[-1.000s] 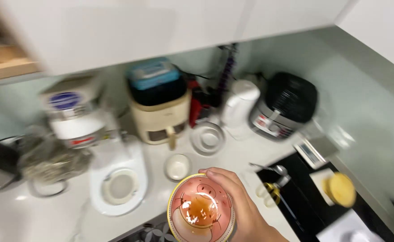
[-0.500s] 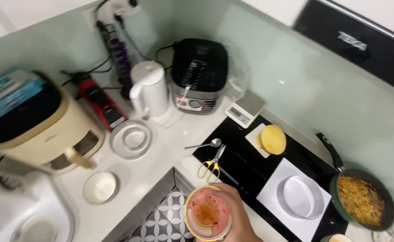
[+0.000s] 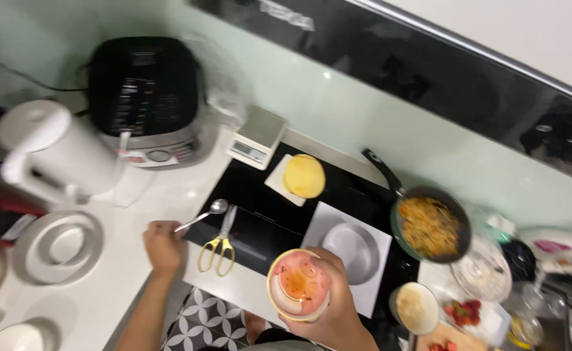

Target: Applying syrup to a cake layer and arranging sliced strawberries for decoration.

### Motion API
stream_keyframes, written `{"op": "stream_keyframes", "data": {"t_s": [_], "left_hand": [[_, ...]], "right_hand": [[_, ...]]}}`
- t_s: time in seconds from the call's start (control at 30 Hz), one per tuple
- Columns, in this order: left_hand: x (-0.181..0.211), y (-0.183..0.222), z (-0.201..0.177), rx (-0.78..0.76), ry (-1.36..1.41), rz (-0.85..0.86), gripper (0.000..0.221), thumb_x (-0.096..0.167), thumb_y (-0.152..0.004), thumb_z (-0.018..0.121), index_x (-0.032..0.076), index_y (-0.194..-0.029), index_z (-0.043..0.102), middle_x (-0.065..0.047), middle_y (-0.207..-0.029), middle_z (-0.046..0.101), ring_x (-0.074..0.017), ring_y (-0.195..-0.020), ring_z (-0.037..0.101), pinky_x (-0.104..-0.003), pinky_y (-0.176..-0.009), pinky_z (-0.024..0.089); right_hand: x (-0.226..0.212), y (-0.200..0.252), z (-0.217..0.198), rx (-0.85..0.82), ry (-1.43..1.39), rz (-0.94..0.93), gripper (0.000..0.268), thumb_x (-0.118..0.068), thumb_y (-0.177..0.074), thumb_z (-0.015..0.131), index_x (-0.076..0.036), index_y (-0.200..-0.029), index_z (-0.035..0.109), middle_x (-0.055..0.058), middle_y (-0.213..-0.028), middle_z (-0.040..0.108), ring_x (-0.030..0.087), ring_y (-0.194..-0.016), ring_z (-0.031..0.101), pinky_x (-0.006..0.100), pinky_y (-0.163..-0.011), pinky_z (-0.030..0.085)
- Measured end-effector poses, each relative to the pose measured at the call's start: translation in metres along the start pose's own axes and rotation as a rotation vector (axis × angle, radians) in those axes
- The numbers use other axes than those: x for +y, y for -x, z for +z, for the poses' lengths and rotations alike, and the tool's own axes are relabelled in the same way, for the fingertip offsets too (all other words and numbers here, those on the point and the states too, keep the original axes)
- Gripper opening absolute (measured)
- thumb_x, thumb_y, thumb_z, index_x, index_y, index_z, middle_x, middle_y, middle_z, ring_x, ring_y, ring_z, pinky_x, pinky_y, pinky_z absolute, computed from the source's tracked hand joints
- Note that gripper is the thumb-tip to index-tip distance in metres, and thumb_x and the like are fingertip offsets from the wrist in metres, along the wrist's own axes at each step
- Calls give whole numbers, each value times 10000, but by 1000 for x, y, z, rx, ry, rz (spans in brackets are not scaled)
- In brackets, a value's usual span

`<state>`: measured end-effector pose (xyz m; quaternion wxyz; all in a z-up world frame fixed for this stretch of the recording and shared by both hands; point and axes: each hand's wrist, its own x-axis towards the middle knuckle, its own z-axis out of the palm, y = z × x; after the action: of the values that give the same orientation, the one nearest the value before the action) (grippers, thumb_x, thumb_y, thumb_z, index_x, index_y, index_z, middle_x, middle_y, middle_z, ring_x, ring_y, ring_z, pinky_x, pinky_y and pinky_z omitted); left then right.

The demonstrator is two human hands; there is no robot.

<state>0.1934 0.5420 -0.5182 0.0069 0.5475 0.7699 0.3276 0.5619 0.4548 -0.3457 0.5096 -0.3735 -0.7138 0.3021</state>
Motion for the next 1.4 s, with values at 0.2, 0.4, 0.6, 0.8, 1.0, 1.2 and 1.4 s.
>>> {"op": "stream_keyframes", "data": {"t_s": [0.2, 0.4, 0.6, 0.8, 1.0, 1.2, 1.4], "left_hand": [[25, 0, -24, -104, 268, -61, 58, 78, -975, 705, 27, -1002, 701, -125, -892, 733, -236, -829, 681, -361, -768, 535], [145, -5, -138, -20, 874, -131, 129, 48, -1067, 643, -61, -1132, 666, -94, -865, 686, -114, -787, 653, -239, -730, 524], [224, -6, -228, -91, 944, 42, 181, -17, -1038, 541, -86, -1142, 672, -127, -840, 699, -126, -701, 625, -236, -671, 475], [245, -12, -216, -336, 671, 505, 104, -40, -980, 587, -67, -1038, 670, -144, -939, 765, -181, -821, 777, -315, -728, 635], [267, -23, -208, -361, 550, 857, 131, -28, -917, 691, -84, -1028, 648, -161, -895, 716, -263, -750, 714, -338, -658, 571], [250, -3, -179, -481, 527, 356, 128, 66, -952, 649, -37, -1002, 708, -115, -753, 759, -152, -625, 719, -303, -566, 576], [236, 5, -151, -612, 816, -170, 288, 175, -1025, 537, -55, -1039, 710, -136, -788, 816, -115, -625, 681, -265, -600, 578]], "right_hand": [[0, -10, -18, 51, 125, -21, 1045, -144, -581, 1011, -78, -1418, 388, 192, -1430, 464, 344, -1353, 537, 418, -1067, 522], [1, -13, -18, 29, 136, 57, 1061, -150, -589, 1009, -68, -1423, 358, 221, -1465, 434, 353, -1370, 520, 422, -1080, 520], [-7, -27, -10, 47, 102, 57, 1061, -125, -619, 993, -69, -1455, 342, 235, -1500, 415, 344, -1379, 539, 409, -1090, 549], [-11, -43, -7, 114, 226, 34, 1080, -133, -587, 983, -73, -1458, 348, 210, -1446, 449, 371, -1338, 532, 438, -1078, 519], [-15, -49, -9, 65, 357, 54, 1079, -149, -589, 963, -62, -1467, 343, 217, -1454, 474, 408, -1267, 527, 484, -1047, 490], [-12, -49, -7, 69, 419, 47, 1056, -150, -602, 957, -65, -1460, 347, 216, -1452, 474, 405, -1244, 522, 489, -1028, 493], [-10, -47, -4, 144, 308, 147, 1124, -196, -591, 989, -22, -1480, 324, 232, -1414, 442, 387, -1287, 532, 453, -1053, 501]]}}
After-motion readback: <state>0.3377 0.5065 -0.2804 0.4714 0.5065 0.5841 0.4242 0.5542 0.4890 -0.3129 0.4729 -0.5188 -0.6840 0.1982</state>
